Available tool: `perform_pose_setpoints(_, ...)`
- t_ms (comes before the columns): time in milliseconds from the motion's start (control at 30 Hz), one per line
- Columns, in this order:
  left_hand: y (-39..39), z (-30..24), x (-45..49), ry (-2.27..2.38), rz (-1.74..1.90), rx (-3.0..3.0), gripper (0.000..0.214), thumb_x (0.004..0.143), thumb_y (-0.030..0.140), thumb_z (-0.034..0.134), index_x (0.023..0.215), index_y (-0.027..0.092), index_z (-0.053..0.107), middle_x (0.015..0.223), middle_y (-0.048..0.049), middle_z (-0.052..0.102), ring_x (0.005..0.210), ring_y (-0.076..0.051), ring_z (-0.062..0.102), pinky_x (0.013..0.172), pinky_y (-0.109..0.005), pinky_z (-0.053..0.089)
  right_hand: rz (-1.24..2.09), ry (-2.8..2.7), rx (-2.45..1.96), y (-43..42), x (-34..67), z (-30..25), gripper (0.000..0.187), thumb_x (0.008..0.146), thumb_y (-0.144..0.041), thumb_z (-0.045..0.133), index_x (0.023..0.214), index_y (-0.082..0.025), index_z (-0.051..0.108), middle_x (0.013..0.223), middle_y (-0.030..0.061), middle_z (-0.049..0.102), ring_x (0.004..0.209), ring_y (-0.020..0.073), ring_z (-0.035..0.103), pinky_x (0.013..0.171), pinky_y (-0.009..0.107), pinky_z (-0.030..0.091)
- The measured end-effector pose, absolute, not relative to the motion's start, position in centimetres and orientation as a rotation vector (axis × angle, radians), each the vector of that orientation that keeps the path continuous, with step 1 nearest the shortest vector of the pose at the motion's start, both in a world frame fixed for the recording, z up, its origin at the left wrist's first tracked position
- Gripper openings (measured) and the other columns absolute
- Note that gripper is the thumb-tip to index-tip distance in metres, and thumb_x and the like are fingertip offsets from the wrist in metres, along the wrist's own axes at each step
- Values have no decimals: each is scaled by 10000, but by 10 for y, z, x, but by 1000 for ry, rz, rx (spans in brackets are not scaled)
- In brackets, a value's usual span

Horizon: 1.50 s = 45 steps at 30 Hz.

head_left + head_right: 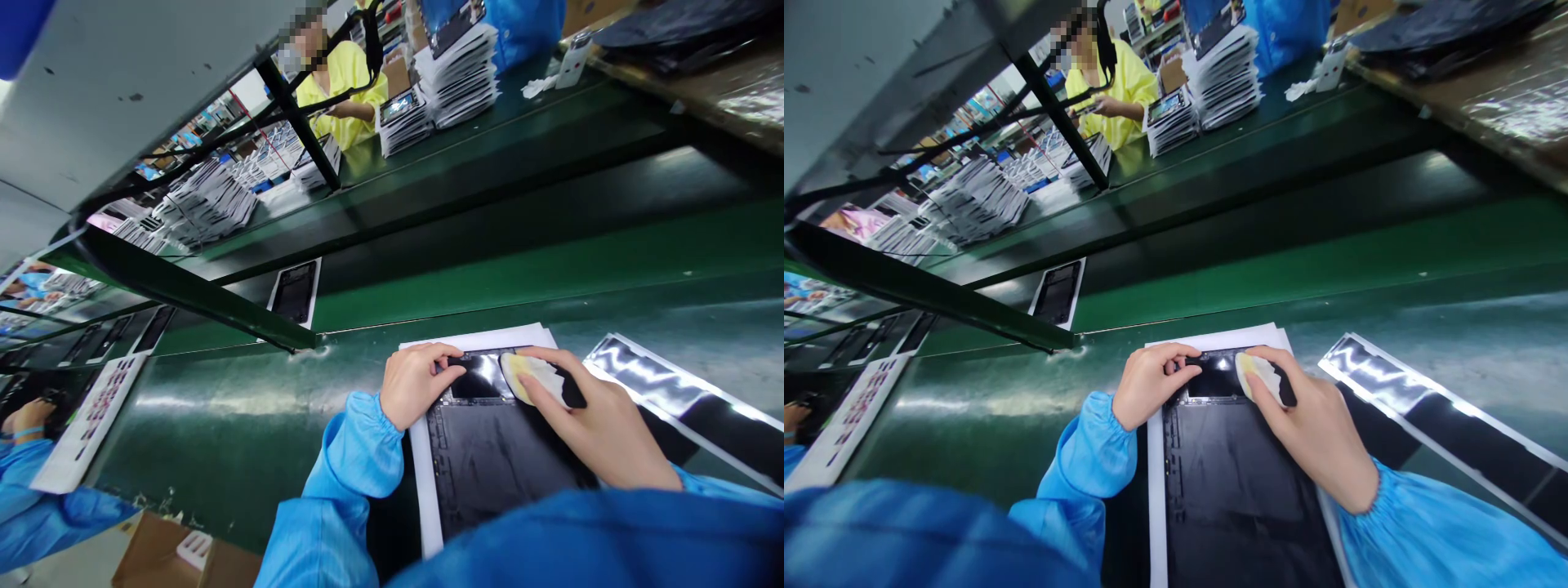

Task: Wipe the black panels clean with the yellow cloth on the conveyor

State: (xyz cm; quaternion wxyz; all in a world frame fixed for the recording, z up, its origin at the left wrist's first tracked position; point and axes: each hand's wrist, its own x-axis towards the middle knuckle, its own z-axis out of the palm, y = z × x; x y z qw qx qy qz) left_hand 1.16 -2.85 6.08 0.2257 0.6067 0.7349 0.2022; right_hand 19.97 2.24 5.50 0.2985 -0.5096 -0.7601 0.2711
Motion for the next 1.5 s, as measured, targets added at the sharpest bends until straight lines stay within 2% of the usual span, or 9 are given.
perform_pose_setpoints(433, -30, 60, 12, 2036, 546, 1737, 167, 815, 266, 695, 977, 288, 731, 753, 69, 688, 615, -100, 568, 649, -225, 445, 723, -2026, -1378, 22, 201, 53, 293, 626, -442, 389, 852, -298, 506, 627, -44, 649, 193, 66, 357, 345, 249, 340)
perform_pose_setpoints(667, -33, 63, 18, 2085, 360, 1903, 190, 872, 323, 646, 1056, 294, 680, 813, 43, 691, 764, -132, 603, 696, -232, 455, 728, -2026, -1369, 22, 200, 54, 305, 626, -454, 383, 857, -298, 506, 574, -52, 636, 207, 80, 384, 361, 252, 347)
perform_pose_setpoints(833, -39, 65, 17, 2254, 167, 2173, 293, 887, 402, 613, 1139, 254, 624, 953, -16, 664, 884, -174, 587, 652, -243, 453, 723, -2025, -1368, 22, 200, 54, 299, 629, -450, 377, 855, -299, 500, 532, -58, 624, 198, 79, 363, 344, 250, 338)
perform_pose_setpoints(933, -46, 63, 13, 2144, 95, 2402, 203, 946, 312, 525, 1094, 253, 650, 1005, -12, 683, 893, -169, 593, 688, -254, 462, 713, -2025, -1360, 22, 200, 53, 299, 634, -442, 380, 860, -290, 503, 565, -46, 637, 207, 71, 362, 339, 244, 334)
perform_pose_setpoints(1100, -67, 62, 7, 1924, 89, 2673, 322, 970, 141, 413, 1209, 203, 620, 1268, -37, 646, 1092, -213, 592, 819, -317, 470, 701, -2020, -1333, 23, 199, 52, 288, 639, -423, 388, 856, -280, 514, 612, -33, 645, 228, 63, 370, 341, 239, 332)
perform_pose_setpoints(1233, -77, 65, 5, 1787, 97, 2738, 318, 953, 132, 447, 1189, 235, 634, 1262, -11, 655, 1121, -195, 593, 862, -311, 468, 711, -2010, -1336, 23, 199, 53, 277, 639, -407, 401, 856, -281, 517, 544, -49, 617, 236, 67, 381, 346, 232, 331)
perform_pose_setpoints(1367, -80, 61, 5, 1859, 55, 2703, 414, 919, 76, 445, 1238, 279, 613, 1315, 9, 621, 1163, -204, 576, 868, -324, 486, 690, -2029, -1348, 24, 199, 58, 252, 644, -400, 417, 850, -293, 515, 373, -105, 489, 236, 70, 377, 351, 209, 323)
perform_pose_setpoints(1433, -80, 56, 4, 1841, 116, 2741, 433, 901, 58, 452, 1228, 287, 620, 1299, 19, 632, 1144, -199, 586, 854, -325, 501, 650, -2061, -1350, 23, 194, 60, 238, 654, -395, 415, 848, -300, 514, 322, -117, 421, 245, 80, 389, 347, 202, 307)
perform_pose_setpoints(1500, -80, 52, 3, 1791, 235, 2807, 412, 897, 61, 455, 1189, 285, 641, 1262, 29, 655, 1104, -196, 605, 821, -325, 519, 608, -2127, -1316, 21, 185, 60, 240, 670, -388, 408, 869, -301, 510, 331, -108, 437, 287, 97, 439, 357, 202, 303)
